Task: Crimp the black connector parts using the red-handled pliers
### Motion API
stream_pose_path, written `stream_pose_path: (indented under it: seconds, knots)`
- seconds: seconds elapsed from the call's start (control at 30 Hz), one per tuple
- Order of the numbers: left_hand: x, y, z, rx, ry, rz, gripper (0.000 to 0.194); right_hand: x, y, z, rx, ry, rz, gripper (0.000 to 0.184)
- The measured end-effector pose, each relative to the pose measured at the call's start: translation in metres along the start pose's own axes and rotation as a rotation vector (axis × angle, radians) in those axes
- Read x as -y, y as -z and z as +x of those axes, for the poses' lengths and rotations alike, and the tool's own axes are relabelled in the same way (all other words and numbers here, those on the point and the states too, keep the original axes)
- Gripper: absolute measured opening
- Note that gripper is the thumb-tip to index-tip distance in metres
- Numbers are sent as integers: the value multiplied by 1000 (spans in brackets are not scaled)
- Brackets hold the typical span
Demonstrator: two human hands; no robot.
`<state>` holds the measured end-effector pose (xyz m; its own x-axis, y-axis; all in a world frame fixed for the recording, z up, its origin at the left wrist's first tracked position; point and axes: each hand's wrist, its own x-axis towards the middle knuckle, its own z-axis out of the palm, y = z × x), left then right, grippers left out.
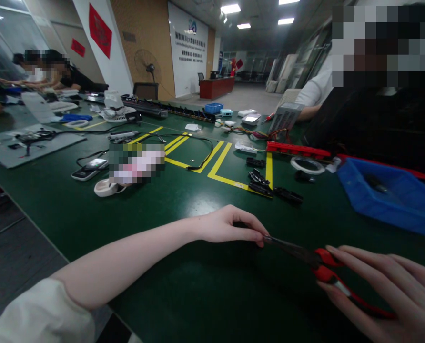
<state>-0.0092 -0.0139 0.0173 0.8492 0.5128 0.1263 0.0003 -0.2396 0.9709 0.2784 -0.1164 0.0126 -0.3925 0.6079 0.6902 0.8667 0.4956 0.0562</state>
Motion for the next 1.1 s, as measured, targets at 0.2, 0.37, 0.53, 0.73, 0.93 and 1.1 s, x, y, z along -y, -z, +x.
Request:
stream_pose_path:
  seconds: [0.2, 0.37, 0.53, 0.73, 0.93, 1.1]
  knots:
    - [5, -6, 1, -17, -80, 65, 17, 1, -8, 0, 38, 13, 131, 45]
    - [5, -9, 2, -39, -68, 177, 14, 1, -10, 1, 83, -19, 211, 41]
    - [-3, -5, -1, -115, -99, 335, 26, -1, -8, -1, 105, -83, 221, 38]
    - [1, 5, -5, -62, -66, 695, 57, -8, -11, -6, 159, -149, 250, 48]
    - [3, 0, -3, -32, -65, 649, 27, -4, -12, -4, 217, -250, 324, 39]
    - [4, -7, -2, -62, -140, 505, 28, -2, -9, -4, 261, -357, 381, 36]
